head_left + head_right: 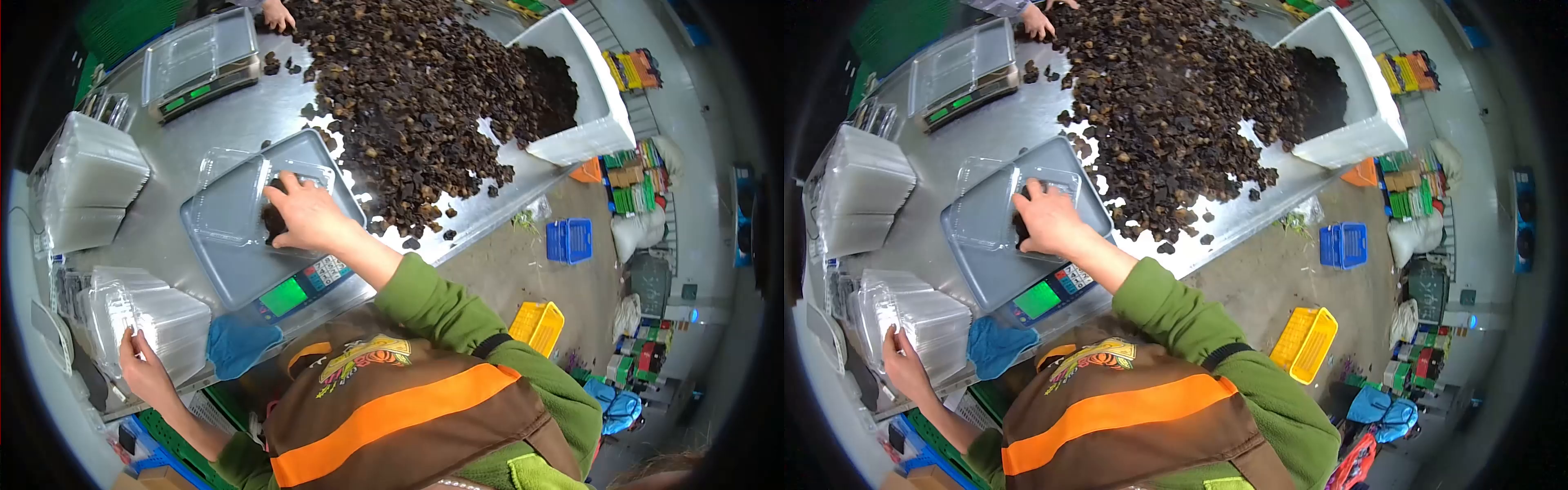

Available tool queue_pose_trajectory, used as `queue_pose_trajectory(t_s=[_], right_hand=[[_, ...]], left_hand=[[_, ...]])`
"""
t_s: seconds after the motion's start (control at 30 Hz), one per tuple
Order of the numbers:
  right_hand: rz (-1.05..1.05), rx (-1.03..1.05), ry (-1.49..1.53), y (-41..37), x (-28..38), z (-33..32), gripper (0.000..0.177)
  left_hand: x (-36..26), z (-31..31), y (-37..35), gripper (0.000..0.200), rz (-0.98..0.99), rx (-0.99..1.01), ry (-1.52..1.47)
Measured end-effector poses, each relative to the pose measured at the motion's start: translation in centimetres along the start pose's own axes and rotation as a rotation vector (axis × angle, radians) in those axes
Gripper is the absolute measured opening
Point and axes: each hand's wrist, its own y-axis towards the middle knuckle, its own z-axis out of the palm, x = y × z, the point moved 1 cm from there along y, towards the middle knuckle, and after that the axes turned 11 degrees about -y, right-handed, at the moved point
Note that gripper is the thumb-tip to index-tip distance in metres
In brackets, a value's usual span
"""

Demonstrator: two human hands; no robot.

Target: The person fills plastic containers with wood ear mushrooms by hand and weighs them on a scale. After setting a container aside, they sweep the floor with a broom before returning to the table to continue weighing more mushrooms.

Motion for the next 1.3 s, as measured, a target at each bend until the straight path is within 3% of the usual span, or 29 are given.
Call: queue_pose_trajectory(t_s=[0.13, 0.17, 0.23, 0.3, 0.37, 0.43, 0.5, 0.57, 0.6, 0.67, 0.7, 0.8, 0.83, 0.9, 0.93, 1.0, 1.03, 1.17, 1.23, 1.3], right_hand=[[-0.095, -0.052, -0.009, 0.6, -0.9, -2.0, 0.051], [-0.103, -0.051, 0.031, 0.5, -1.6, -2.9, 0.051], [-0.057, -0.185, 0.243, -1.0, -3.9, -4.7, 0.048], [0.059, -0.313, 0.546, -3.9, -8.0, -5.6, 0.042], [0.292, -0.548, 0.666, -7.1, -14.1, -2.4, 0.043], [0.613, -0.636, 0.646, -11.8, -21.3, 3.0, 0.052], [1.073, -0.438, 0.227, -17.7, -28.2, 12.1, 0.066], [1.194, -0.307, 0.236, -20.7, -28.4, 15.8, 0.08], [1.19, -0.298, 0.242, -20.8, -27.4, 15.5, 0.08], [1.272, -0.242, 0.179, -19.4, -24.8, 14.0, 0.088], [1.263, -0.239, 0.22, -18.7, -24.3, 13.7, 0.094], [0.981, -0.217, 0.103, -16.4, -19.9, 12.6, 0.1], [0.902, -0.218, -0.027, -15.7, -18.7, 12.9, 0.093], [0.844, -0.368, 0.11, -14.7, -18.1, 14.5, 0.072], [0.836, -0.364, 0.117, -14.3, -18.2, 15.2, 0.072], [0.89, -0.396, 0.31, -13.7, -18.8, 16.4, 0.056], [0.849, -0.57, 0.274, -13.6, -18.9, 16.8, 0.043], [0.793, -0.601, 0.385, -13.8, -21.5, 17.7, 0.036], [0.979, -0.377, 1.143, -14.3, -21.5, 16.0, 0.032], [0.931, -0.418, 1.19, -14.4, -20.8, 14.4, 0.03]], left_hand=[[-0.3, 0.5, 0.5, 0.038, 0.16, -0.024, -0.047], [-0.8, 0.4, 0.8, 0.038, 0.177, -0.001, -0.055], [-3.8, -0.2, 1.0, 0.037, 0.282, -0.204, -0.13], [-6.0, 0.7, 0.6, 0.032, 0.276, -0.185, -0.338], [-6.4, 3.2, -0.1, 0.03, 0.195, 0.014, -0.467], [-6.0, 7.7, -1.6, 0.033, 0.248, 0.156, -0.57], [-6.9, 12.2, -3.8, 0.043, -0.015, 0.522, -0.959], [-8.3, 15.1, -5.4, 0.048, -0.08, 0.628, -1.03], [-8.9, 15.8, -6.2, 0.054, -0.156, 0.728, -1.09], [-10.5, 16.3, -6.8, 0.056, -0.242, 0.728, -1.074], [-11.0, 16.2, -6.6, 0.059, -0.32, 0.729, -1.068], [-11.5, 16.0, -5.3, 0.061, -0.289, 0.616, -1.077], [-11.8, 15.8, -4.7, 0.061, -0.291, 0.595, -1.064], [-12.2, 15.3, -3.9, 0.063, -0.259, 0.547, -1.058], [-12.3, 15.4, -3.6, 0.065, -0.253, 0.541, -1.054], [-12.9, 15.5, -3.5, 0.066, -0.293, 0.532, -1.043], [-13.1, 15.6, -3.4, 0.067, -0.329, 0.529, -1.036], [-13.8, 16.6, -4.2, 0.082, -0.416, 0.55, -1.051], [-15.1, 16.9, -4.9, 0.09, -0.421, 0.55, -1.091], [-15.7, 17.8, -5.5, 0.095, -0.331, 0.484, -1.058]])
